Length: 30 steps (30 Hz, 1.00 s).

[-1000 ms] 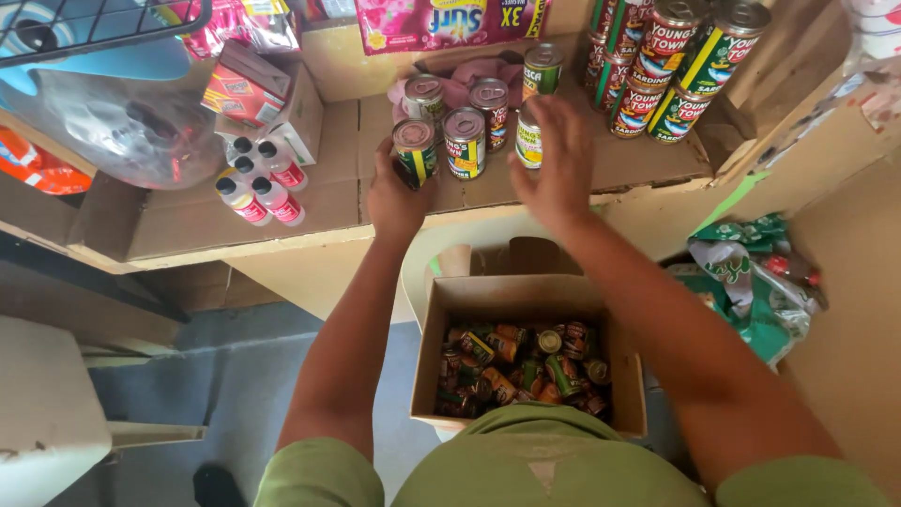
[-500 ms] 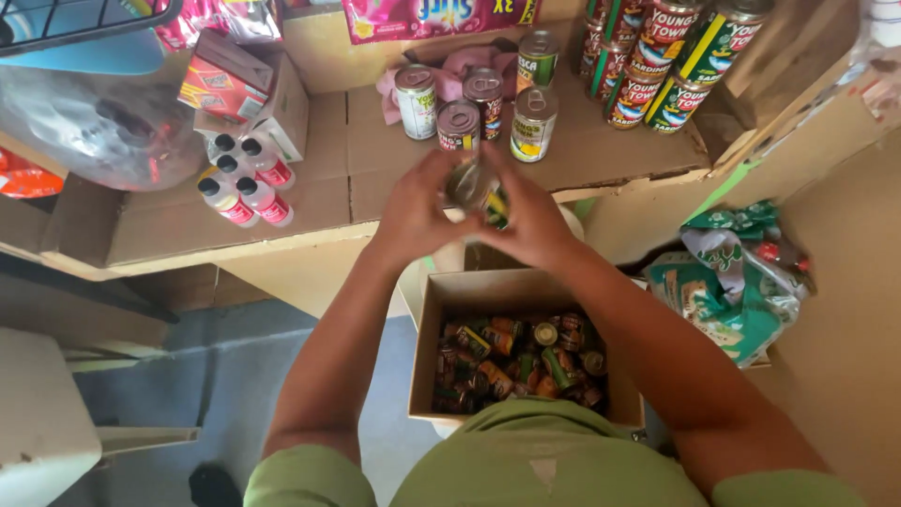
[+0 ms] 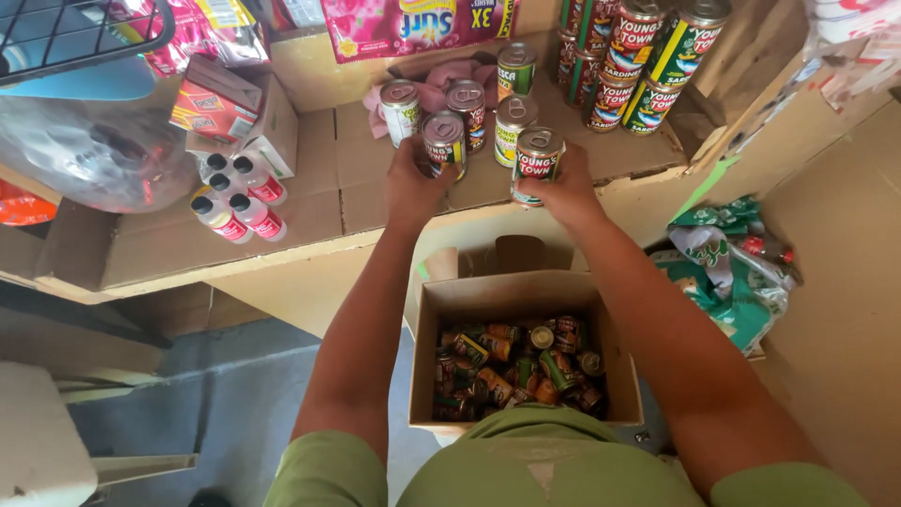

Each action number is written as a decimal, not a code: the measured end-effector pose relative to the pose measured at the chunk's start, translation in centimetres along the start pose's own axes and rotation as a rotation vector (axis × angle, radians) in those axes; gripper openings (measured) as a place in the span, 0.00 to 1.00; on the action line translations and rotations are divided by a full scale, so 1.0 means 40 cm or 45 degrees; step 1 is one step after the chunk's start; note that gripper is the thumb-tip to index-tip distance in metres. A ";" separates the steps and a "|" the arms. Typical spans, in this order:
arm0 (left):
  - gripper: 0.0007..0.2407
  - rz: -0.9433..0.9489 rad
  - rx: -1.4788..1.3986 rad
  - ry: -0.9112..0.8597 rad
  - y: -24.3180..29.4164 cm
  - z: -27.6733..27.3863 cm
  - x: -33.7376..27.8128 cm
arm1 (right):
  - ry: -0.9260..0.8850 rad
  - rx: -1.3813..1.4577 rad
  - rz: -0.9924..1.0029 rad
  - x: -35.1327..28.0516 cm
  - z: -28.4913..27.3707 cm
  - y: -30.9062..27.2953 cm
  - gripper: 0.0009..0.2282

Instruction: Stocking canned goods from a cardboard box onto a retail shelf.

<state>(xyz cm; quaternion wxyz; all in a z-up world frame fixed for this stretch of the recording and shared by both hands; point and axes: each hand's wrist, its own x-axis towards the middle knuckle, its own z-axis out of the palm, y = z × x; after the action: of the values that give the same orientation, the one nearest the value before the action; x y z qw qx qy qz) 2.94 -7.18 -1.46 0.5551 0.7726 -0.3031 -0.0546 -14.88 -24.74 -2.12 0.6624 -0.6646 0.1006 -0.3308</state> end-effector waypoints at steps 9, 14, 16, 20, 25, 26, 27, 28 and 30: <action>0.25 0.223 0.215 0.513 -0.030 0.003 -0.049 | -0.208 -0.105 0.260 0.073 0.041 0.014 0.29; 0.28 0.080 0.102 0.507 0.015 -0.018 -0.089 | -0.341 -0.097 0.201 0.103 0.093 0.017 0.32; 0.32 0.199 0.046 0.581 0.025 -0.030 -0.107 | -0.303 -0.101 0.295 0.102 0.115 0.021 0.32; 0.29 0.298 0.111 0.635 0.023 -0.031 -0.126 | -0.204 -0.287 0.014 0.076 0.090 0.055 0.32; 0.31 0.244 -0.108 0.321 0.100 0.027 -0.167 | -0.081 0.031 -0.142 0.068 -0.058 0.123 0.31; 0.31 0.249 -0.114 0.317 0.115 0.054 -0.162 | -0.076 0.025 -0.146 0.077 -0.084 0.118 0.31; 0.31 0.363 -0.217 0.192 0.130 0.081 -0.157 | -0.035 -0.060 -0.258 0.086 -0.110 0.114 0.34; 0.30 0.471 -0.319 0.063 0.144 0.107 -0.158 | 0.008 -0.146 -0.364 0.088 -0.136 0.111 0.37; 0.29 0.535 -0.107 0.106 0.140 0.170 -0.129 | 0.055 -0.253 -0.378 0.072 -0.172 0.093 0.38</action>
<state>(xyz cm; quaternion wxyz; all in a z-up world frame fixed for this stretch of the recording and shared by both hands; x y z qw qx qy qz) -6.38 -11.18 -0.32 0.5981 0.6703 -0.4317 0.0819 -15.47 -32.36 -5.43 0.5349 -0.7272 0.0479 -0.4276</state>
